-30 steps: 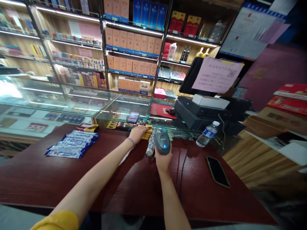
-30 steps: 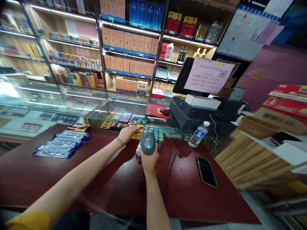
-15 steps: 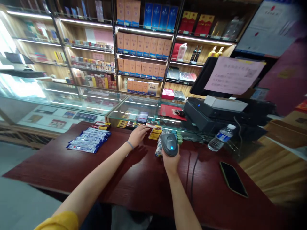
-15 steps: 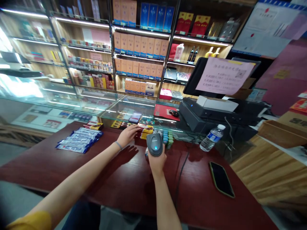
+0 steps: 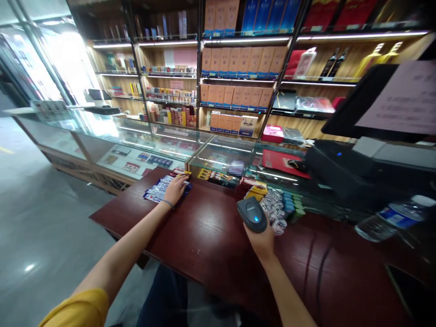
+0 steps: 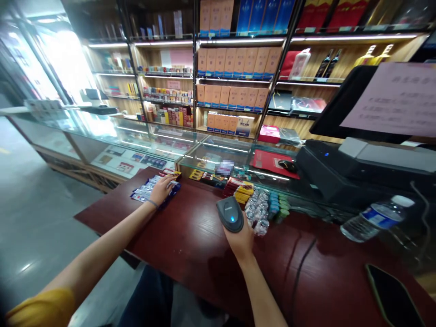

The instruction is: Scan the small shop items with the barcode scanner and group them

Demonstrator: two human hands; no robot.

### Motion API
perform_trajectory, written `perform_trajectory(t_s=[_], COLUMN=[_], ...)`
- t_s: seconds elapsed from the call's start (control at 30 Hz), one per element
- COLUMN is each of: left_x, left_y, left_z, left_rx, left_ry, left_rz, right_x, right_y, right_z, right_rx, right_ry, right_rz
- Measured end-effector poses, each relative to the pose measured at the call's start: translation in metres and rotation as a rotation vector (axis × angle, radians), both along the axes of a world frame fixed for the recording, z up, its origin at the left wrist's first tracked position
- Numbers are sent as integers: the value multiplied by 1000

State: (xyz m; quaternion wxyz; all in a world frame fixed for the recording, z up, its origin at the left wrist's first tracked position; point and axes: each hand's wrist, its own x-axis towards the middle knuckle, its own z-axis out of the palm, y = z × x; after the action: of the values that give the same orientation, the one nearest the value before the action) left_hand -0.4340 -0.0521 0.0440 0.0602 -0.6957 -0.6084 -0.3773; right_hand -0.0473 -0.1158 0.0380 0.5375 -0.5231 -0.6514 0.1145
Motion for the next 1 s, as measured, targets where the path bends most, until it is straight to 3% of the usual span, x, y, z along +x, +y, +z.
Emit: perform_trajectory(t_s=[0.1, 0.23, 0.47, 0.63, 0.8, 1.0], left_x=[-24, -43, -56, -58, -54, -37], left_y=[-2, 6, 52, 73, 67, 39], left_z=[-4, -5, 1, 5, 12, 24], left_rx=[-52, -106, -178, -359, -386, -204], left_ry=[17, 73, 174, 256, 271, 232], left_rz=[57, 72, 17, -26, 13, 5], right_x=[-5, -6, -8, -7, -8, -14], right_y=[-1, 0, -3, -2, -1, -4], right_z=[2, 2, 8, 8, 8, 14], right_rx=[42, 60, 101, 111, 123, 23], right_ry=[-52, -103, -113, -137, -159, -116], right_rz=[46, -3, 42, 26, 20, 4])
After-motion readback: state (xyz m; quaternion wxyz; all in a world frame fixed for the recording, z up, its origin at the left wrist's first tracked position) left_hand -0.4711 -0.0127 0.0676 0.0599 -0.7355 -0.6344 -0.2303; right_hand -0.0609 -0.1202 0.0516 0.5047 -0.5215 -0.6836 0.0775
